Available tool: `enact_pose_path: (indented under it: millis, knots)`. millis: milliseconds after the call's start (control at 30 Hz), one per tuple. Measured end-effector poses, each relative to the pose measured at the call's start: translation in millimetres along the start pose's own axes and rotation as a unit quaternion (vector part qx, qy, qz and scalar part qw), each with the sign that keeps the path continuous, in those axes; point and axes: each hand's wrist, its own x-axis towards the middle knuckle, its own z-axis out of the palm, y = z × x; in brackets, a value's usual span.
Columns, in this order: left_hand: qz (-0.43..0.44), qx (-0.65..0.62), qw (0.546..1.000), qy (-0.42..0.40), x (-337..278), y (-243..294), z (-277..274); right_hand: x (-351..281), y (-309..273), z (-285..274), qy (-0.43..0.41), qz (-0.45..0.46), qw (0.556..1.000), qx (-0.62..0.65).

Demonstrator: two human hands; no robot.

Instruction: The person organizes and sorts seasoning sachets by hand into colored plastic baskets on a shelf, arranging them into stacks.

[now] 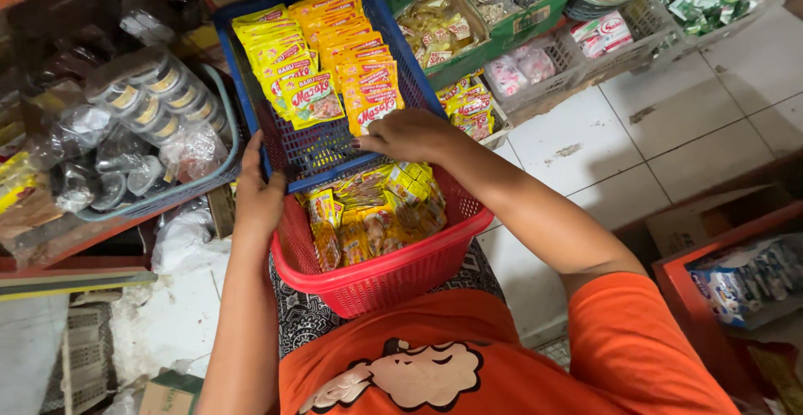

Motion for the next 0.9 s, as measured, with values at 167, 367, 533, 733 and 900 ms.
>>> enact_pose_path:
  millis: [167,367,533,733,900]
  knots:
    - [-0.001,-0.013,1.000,-0.006,3.8,11.1,-3.0,1.5,-0.8,-6.4,0.003,0.002,1.000,0.005]
    - [-0.021,-0.004,1.000,-0.008,0.4,15.4,-13.9,7.8,-16.0,-8.8,-0.010,-0.014,0.999,0.040]
    - [-0.019,0.007,1.000,-0.010,-5.8,18.3,-11.4,0.8,2.8,-27.8,0.053,-0.052,0.993,0.093]
    - [-0.075,-0.022,0.997,-0.020,-5.9,25.7,-14.4,6.8,171.8,-73.2,0.393,0.042,0.915,0.085]
    - [-0.129,-0.033,0.991,-0.012,-3.5,37.3,-11.8,56.8,341.5,-78.1,0.427,0.211,0.878,0.038]
